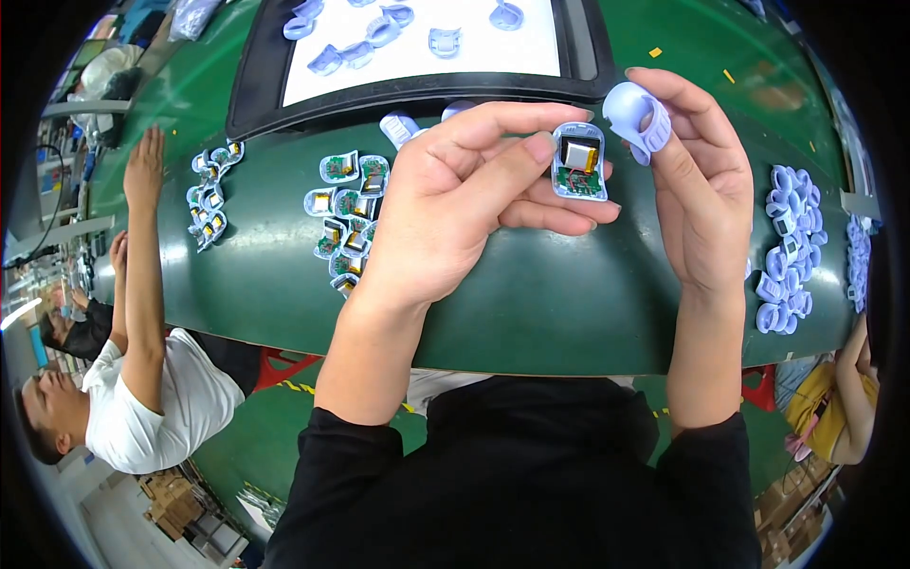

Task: Assembling small electronic modules by inserting them into light blue plastic housings on a production line.

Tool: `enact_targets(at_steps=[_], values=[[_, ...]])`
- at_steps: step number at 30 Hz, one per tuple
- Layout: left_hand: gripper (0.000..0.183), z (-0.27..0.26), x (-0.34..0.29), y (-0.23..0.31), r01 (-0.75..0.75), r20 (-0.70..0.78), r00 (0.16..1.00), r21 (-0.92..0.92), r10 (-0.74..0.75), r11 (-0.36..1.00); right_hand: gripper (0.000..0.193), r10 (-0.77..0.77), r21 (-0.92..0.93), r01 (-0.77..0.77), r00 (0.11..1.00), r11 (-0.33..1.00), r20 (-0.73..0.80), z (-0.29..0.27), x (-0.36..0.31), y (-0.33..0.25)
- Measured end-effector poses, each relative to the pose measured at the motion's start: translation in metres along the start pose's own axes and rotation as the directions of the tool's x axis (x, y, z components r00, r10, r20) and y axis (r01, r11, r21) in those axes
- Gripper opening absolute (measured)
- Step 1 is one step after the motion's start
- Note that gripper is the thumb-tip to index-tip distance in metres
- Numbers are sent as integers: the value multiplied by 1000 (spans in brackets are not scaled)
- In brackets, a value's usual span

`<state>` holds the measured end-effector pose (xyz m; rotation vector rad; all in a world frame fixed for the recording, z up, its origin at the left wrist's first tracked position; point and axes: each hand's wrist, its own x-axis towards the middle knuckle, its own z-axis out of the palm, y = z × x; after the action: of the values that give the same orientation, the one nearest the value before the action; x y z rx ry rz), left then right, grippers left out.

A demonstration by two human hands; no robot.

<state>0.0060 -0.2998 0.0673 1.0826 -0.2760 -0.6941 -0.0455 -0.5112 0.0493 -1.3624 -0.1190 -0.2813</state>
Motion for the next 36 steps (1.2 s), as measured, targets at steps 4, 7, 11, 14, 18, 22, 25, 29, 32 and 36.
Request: enact_targets(at_steps=[4,7,11,14,18,22,25,29,32,36], values=[[33,0,-1,0,4,-12,1000,-2,-4,1000,39,6,-33,-4,997,999,74,1,1,1],[33,0,-1,-1,-2,-13,1000,-5,2,1000,36,-2,-54,6,996,999,89,2,-1,0],[32,0,-1,-1,1,-12,1000,0,-1,1000,34,-30,-44,36,992,998,119,5,-1,0],[33,0,-1,-3,-5,-25,1000,6,5,1000,31,-57,-86,74,982,994,180,7,1,1],[34,-3,1,-6,-9,-6,1000,-13,9,1000,30,-80,-226,128,974,966,210,7,1,0],[36,-1,4,-11,-31,16,999,-32,31,999,31,-63,-316,123,979,941,194,7,1,1],[39,-2,7,-12,-38,62,997,-75,42,996,34,-27,-197,52,991,979,128,9,2,2],[45,-5,10,-16,-56,177,981,-115,76,992,38,-49,-109,60,994,992,100,9,2,3],[47,-3,9,-16,-36,147,987,-166,61,985,39,-6,-150,14,998,989,58,12,1,1],[46,-1,9,-15,-49,121,990,-158,68,986,37,-28,-112,34,998,993,57,4,2,-1]])
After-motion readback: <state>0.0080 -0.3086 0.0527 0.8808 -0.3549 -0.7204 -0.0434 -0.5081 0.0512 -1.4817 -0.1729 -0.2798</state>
